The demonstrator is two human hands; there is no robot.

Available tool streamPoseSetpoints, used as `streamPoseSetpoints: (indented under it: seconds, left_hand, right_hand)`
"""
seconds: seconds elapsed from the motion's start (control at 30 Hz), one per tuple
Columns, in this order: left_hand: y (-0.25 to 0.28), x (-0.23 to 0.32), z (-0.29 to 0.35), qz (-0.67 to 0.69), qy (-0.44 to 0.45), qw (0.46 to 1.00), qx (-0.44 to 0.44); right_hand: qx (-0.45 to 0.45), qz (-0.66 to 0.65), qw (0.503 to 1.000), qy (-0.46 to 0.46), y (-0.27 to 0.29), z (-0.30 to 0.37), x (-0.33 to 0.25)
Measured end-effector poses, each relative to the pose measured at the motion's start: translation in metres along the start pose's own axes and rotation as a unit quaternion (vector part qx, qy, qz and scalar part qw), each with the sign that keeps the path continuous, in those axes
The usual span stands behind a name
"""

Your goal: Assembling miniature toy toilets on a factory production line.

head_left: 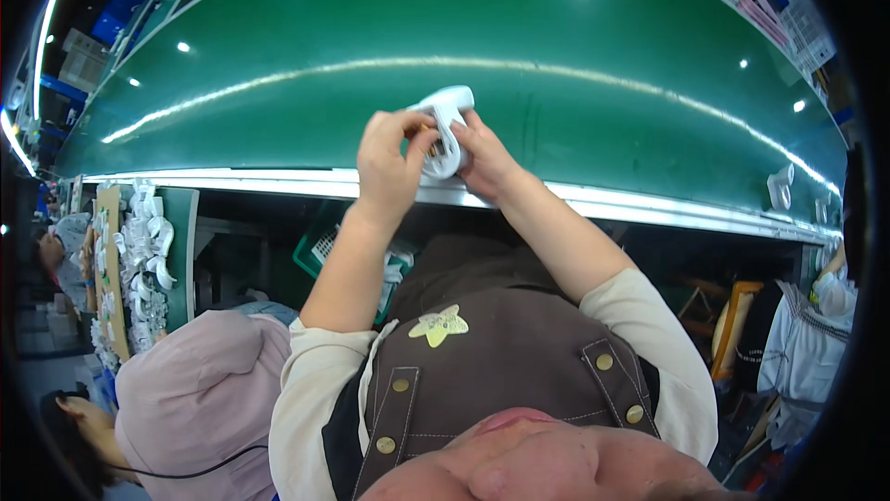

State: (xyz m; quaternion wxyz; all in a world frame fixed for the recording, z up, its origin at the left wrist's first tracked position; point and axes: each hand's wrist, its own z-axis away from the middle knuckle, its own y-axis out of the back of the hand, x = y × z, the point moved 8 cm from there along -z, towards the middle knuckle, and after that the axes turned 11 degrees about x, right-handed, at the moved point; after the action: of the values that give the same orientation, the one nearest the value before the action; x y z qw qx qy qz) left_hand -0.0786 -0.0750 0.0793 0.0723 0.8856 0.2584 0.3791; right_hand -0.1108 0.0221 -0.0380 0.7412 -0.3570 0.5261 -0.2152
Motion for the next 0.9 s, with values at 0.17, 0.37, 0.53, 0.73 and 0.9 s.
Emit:
streamPoseSetpoints:
  seconds: [0.17, 0.37, 0.53, 0.73, 0.9]
  left_hand:
    - [0.004, -0.005, 0.008, 0.023, -0.014, 0.997, 0.067]
    - [0.006, 0.008, 0.013, -0.041, -0.133, 0.983, 0.120]
    - [0.002, 0.007, 0.012, -0.067, -0.152, 0.979, 0.118]
    - [-0.014, 0.008, 0.016, -0.099, -0.137, 0.984, 0.055]
    - [-0.023, 0.009, 0.026, -0.123, -0.105, 0.986, -0.027]
  right_hand:
    - [-0.007, -0.001, 1.000, -0.004, 0.000, 0.004, 0.004]
    - [-0.003, 0.013, 1.000, 0.001, 0.002, 0.004, 0.005]
    - [0.001, 0.009, 1.000, 0.001, 0.009, 0.000, 0.005]
    - [0.047, -0.012, 0.999, -0.019, 0.023, -0.010, 0.009]
    - [0.030, -0.024, 0.999, -0.029, 0.024, -0.011, 0.008]
